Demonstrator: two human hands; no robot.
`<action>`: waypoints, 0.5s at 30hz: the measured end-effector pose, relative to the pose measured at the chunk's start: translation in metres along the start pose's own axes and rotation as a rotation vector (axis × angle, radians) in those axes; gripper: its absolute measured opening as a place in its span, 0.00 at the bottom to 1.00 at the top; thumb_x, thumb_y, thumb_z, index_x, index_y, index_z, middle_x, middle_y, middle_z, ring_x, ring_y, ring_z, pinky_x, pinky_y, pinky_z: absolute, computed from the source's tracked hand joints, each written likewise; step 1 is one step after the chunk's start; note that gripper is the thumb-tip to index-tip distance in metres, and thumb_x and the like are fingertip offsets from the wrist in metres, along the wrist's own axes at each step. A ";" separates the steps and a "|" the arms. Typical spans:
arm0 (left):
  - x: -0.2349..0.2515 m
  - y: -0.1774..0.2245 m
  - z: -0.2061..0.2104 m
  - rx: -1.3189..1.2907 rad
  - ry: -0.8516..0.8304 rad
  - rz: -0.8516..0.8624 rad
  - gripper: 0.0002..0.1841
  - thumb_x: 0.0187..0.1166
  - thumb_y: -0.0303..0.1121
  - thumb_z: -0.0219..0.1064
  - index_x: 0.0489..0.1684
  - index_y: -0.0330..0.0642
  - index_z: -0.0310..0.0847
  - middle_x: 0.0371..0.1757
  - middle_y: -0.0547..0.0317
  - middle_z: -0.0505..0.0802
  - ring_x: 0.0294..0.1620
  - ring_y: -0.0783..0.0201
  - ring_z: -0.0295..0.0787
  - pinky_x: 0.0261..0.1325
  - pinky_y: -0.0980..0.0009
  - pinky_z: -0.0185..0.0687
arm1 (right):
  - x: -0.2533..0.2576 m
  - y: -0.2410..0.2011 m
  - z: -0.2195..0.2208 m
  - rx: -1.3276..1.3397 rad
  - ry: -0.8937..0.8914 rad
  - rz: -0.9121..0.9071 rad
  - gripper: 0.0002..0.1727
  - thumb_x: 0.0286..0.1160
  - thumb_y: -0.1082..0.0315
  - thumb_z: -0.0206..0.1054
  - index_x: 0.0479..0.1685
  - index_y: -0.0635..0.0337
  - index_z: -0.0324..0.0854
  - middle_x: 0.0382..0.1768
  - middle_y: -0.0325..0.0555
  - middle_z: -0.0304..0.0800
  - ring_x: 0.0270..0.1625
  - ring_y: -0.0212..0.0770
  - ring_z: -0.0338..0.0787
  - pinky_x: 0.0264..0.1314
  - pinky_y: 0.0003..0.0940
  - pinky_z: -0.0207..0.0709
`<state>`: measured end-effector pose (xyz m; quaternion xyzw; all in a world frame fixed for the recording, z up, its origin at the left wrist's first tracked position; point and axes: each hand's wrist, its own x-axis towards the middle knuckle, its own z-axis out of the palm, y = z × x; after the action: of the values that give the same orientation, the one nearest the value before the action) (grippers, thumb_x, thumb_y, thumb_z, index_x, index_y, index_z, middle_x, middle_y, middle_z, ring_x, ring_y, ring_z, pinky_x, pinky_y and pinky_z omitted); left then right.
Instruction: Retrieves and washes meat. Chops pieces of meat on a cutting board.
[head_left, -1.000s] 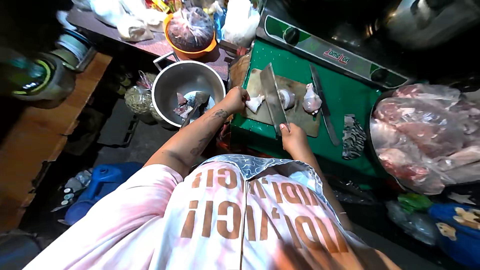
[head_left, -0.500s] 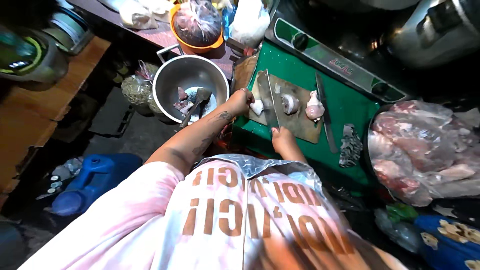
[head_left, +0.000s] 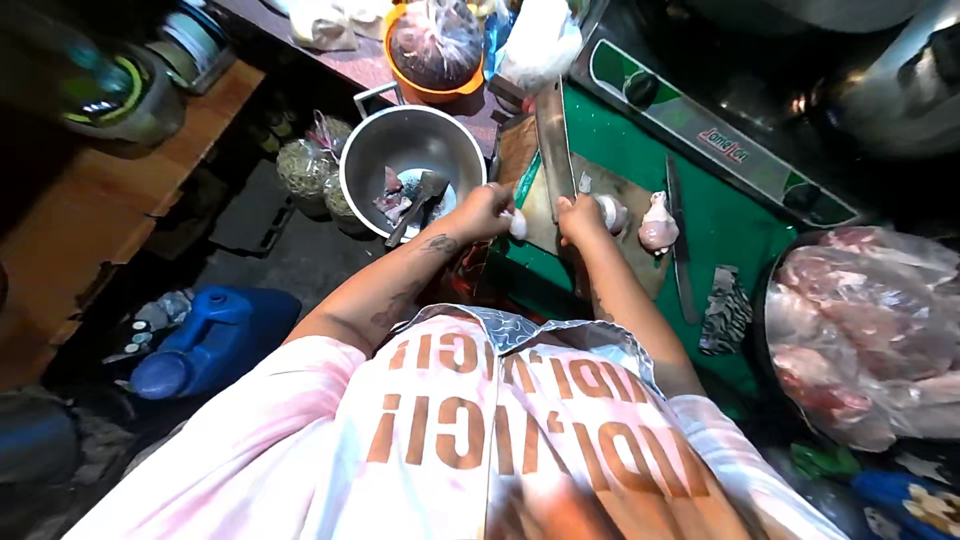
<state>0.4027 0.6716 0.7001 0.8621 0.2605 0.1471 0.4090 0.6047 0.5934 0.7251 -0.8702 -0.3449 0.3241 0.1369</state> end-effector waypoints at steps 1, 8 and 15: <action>-0.008 -0.004 -0.012 0.016 0.084 -0.013 0.11 0.71 0.28 0.74 0.45 0.30 0.88 0.48 0.39 0.91 0.54 0.46 0.89 0.63 0.48 0.83 | 0.000 0.005 -0.002 0.003 0.014 0.003 0.29 0.94 0.50 0.51 0.70 0.71 0.75 0.53 0.71 0.86 0.42 0.62 0.92 0.48 0.61 0.86; -0.044 -0.074 -0.079 0.225 0.301 -0.516 0.19 0.72 0.34 0.75 0.57 0.30 0.86 0.56 0.31 0.89 0.62 0.34 0.85 0.68 0.36 0.77 | 0.014 0.039 -0.034 0.139 0.174 0.014 0.27 0.94 0.50 0.52 0.65 0.69 0.78 0.46 0.65 0.87 0.36 0.55 0.91 0.43 0.56 0.87; 0.032 -0.006 -0.006 0.221 0.125 -0.196 0.16 0.80 0.35 0.67 0.59 0.33 0.87 0.59 0.37 0.91 0.67 0.40 0.87 0.74 0.40 0.77 | -0.054 0.077 -0.086 0.484 0.349 0.002 0.25 0.93 0.48 0.54 0.61 0.65 0.76 0.23 0.43 0.79 0.16 0.36 0.80 0.24 0.37 0.84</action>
<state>0.4243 0.6964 0.7007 0.8613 0.3831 0.1303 0.3072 0.6709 0.4992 0.7798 -0.8551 -0.2281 0.2427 0.3974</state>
